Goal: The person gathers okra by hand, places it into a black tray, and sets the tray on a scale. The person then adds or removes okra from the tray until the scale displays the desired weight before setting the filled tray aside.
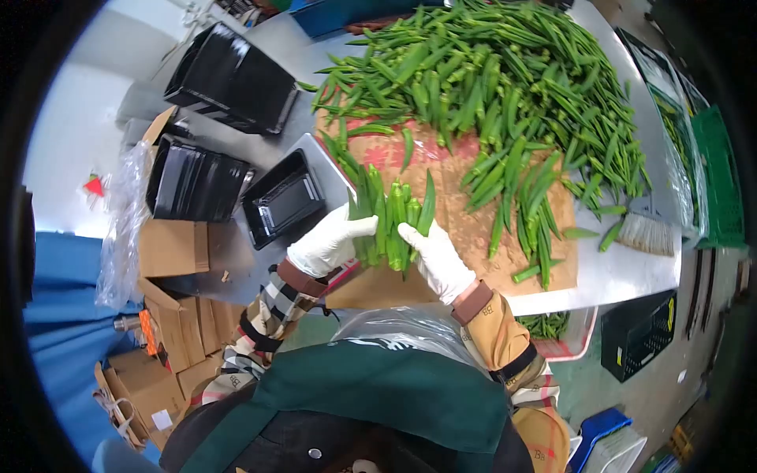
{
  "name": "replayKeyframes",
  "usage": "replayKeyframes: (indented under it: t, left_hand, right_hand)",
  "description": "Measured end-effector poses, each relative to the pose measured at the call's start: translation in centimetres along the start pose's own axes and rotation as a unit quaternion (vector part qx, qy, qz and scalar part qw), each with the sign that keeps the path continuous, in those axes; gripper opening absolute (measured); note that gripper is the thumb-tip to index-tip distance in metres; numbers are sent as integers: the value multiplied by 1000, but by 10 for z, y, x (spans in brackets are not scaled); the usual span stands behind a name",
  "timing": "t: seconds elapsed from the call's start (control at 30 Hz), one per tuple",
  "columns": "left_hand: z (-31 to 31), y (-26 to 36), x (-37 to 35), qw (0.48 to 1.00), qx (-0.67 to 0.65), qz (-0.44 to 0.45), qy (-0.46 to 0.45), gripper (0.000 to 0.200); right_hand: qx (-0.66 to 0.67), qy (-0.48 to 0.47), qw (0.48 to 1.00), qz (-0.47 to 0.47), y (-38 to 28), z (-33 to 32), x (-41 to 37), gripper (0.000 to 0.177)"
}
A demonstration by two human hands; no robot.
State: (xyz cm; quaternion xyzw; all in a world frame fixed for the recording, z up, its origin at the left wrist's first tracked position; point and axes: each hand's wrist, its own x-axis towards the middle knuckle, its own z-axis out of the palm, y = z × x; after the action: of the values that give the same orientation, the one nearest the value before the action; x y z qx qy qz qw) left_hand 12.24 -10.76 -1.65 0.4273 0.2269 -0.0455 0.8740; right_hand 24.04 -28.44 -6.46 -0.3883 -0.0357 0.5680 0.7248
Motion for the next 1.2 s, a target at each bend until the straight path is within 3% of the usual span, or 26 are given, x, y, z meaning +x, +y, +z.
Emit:
replayKeyframes:
  t: [0.1,0.17,0.23,0.33,0.47,0.5,0.53,0.6,0.63,0.7,0.77,0.83,0.93,1.07,1.2]
  left_hand:
    - [-13,43,-33,998,40,25,46,42]
    - [-28,80,-56,994,80,5,75,44]
    - [-48,111,-70,986,148,34,75,45]
    - [-77,149,-82,972,200,-19,126,47]
    - [-125,158,-82,906,399,20,137,53]
    - [-116,155,-87,876,457,24,156,52]
    - [-85,160,-97,892,405,-6,199,50]
    - [-129,149,-107,904,376,76,187,46]
    - [-149,145,-115,907,360,117,183,45]
    - [-155,145,-138,867,403,147,252,41]
    - [-152,146,-164,886,288,125,342,42]
    - [-170,135,-184,867,256,131,407,49]
    - [-182,115,-201,836,216,130,488,57]
    - [-200,80,-208,837,170,105,510,54]
    - [-189,46,-199,869,171,92,455,44]
  right_hand:
    - [-18,-65,998,-9,12,47,21,54]
    - [1,-100,994,35,17,85,34,51]
    - [47,-151,987,-5,23,132,47,51]
    - [-30,-161,986,-31,47,171,85,59]
    - [-76,-119,984,110,51,196,105,74]
    - [-101,-115,978,139,50,186,104,80]
    - [-136,-175,963,151,32,178,90,80]
    - [-150,-161,966,132,28,147,74,58]
    - [-93,-174,971,137,29,117,74,50]
    - [-59,-135,980,136,14,70,56,46]
    - [-6,-32,992,121,18,5,45,45]
    - [-36,127,986,100,31,-55,23,45]
    - [-96,217,962,134,47,-121,-16,47]
    - [-132,271,948,103,71,-138,-41,41]
    - [-186,297,931,102,72,-123,-35,35]
